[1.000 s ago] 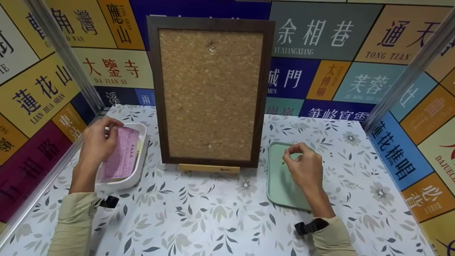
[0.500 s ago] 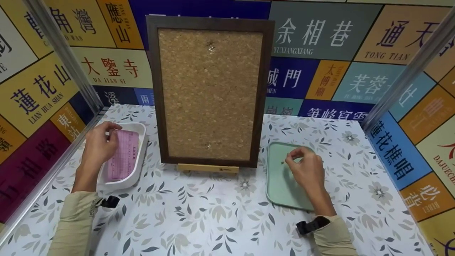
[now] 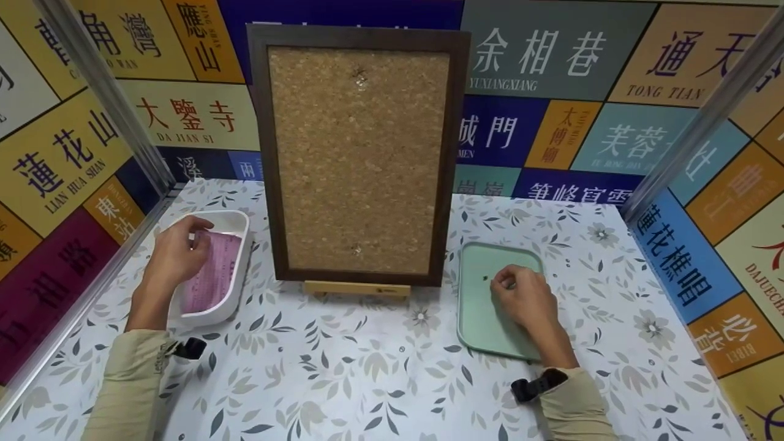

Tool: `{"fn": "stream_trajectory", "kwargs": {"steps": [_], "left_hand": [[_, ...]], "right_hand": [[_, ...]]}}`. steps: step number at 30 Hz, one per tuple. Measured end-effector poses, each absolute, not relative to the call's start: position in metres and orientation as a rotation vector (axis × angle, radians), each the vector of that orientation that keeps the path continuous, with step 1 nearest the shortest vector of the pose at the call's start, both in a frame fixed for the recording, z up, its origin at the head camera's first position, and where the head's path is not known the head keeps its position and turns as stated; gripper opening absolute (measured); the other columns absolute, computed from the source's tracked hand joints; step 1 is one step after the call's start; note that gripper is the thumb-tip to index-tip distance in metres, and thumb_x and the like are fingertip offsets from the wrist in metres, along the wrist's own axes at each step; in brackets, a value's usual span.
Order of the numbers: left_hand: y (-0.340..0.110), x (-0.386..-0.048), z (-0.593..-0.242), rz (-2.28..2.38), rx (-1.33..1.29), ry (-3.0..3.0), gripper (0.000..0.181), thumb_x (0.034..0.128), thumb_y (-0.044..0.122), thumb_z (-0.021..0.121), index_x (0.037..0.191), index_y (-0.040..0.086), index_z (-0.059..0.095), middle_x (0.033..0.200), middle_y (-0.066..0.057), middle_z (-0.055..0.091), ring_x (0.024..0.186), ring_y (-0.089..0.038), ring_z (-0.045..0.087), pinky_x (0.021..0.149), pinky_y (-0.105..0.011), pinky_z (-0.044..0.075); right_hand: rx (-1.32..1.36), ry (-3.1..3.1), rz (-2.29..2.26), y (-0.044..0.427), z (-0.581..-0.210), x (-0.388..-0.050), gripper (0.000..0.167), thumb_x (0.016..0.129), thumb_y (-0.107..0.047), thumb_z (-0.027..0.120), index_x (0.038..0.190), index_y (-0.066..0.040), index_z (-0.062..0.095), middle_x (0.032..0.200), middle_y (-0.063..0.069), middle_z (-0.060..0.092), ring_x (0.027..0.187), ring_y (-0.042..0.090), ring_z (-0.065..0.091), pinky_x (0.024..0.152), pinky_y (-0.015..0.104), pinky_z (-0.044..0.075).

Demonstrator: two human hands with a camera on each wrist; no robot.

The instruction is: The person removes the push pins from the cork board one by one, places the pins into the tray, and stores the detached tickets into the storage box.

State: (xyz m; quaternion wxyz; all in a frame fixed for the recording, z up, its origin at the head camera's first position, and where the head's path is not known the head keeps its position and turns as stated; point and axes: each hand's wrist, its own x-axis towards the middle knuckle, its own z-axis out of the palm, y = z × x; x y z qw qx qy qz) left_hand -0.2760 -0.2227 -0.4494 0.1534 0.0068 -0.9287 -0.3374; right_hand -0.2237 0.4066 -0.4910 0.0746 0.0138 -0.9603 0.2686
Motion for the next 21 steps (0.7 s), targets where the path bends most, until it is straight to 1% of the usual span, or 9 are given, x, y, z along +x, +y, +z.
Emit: {"fn": "stream_trajectory", "kwargs": {"steps": [4,8,13,16,21], "left_hand": [[-0.2236,-0.2753,-0.4495,-0.97,0.051,-2.74,0.035,0.1009,0.004,0.055,0.134,0.001,0.066,0.13,-0.026,0.068,0.123,-0.044,0.063,0.108,-0.061,0.048],[-0.2228,-0.2741,-0.4492,-0.968,0.08,-2.786,0.037,0.1012,0.007,0.055,0.136,0.003,0.065,0.133,-0.025,0.066,0.128,-0.044,0.062,0.11,-0.062,0.048],[-0.2222,-0.2736,-0.4499,-0.959,0.07,-2.796,0.038,0.1,0.008,0.055,0.136,0.003,0.065,0.132,-0.026,0.065,0.128,-0.045,0.061,0.111,-0.062,0.048],[-0.2219,-0.2728,-0.4495,-0.967,0.064,-2.809,0.039,0.1002,0.009,0.055,0.138,0.003,0.065,0.134,-0.025,0.064,0.129,-0.045,0.059,0.113,-0.062,0.046],[-0.2209,-0.2733,-0.4493,-0.974,0.047,-2.827,0.039,0.1005,0.01,0.056,0.138,0.001,0.064,0.136,-0.026,0.063,0.133,-0.045,0.057,0.116,-0.062,0.044]], "right_hand": [[0.041,-2.903,0.752,0.4069,-0.4916,-0.2249,0.009,0.098,-0.019,0.077,0.1,-0.011,0.081,0.089,0.006,0.08,0.071,0.014,0.067,0.069,0.034,0.048],[0.015,-2.936,0.719,0.407,-0.4915,-0.2258,0.01,0.098,-0.021,0.077,0.1,-0.012,0.081,0.09,0.005,0.08,0.077,0.018,0.067,0.072,0.037,0.047],[0.003,-2.942,0.732,0.4073,-0.4923,-0.2265,0.009,0.098,-0.019,0.075,0.099,-0.011,0.08,0.088,0.005,0.078,0.079,0.018,0.067,0.076,0.038,0.047],[0.004,-2.933,0.734,0.4074,-0.4925,-0.2268,0.008,0.097,-0.017,0.074,0.098,-0.011,0.08,0.086,0.004,0.077,0.079,0.018,0.067,0.076,0.038,0.047],[-0.026,-2.948,0.716,0.4073,-0.4916,-0.227,0.008,0.095,-0.019,0.074,0.098,-0.013,0.079,0.088,0.004,0.077,0.082,0.02,0.068,0.074,0.037,0.047]]}}
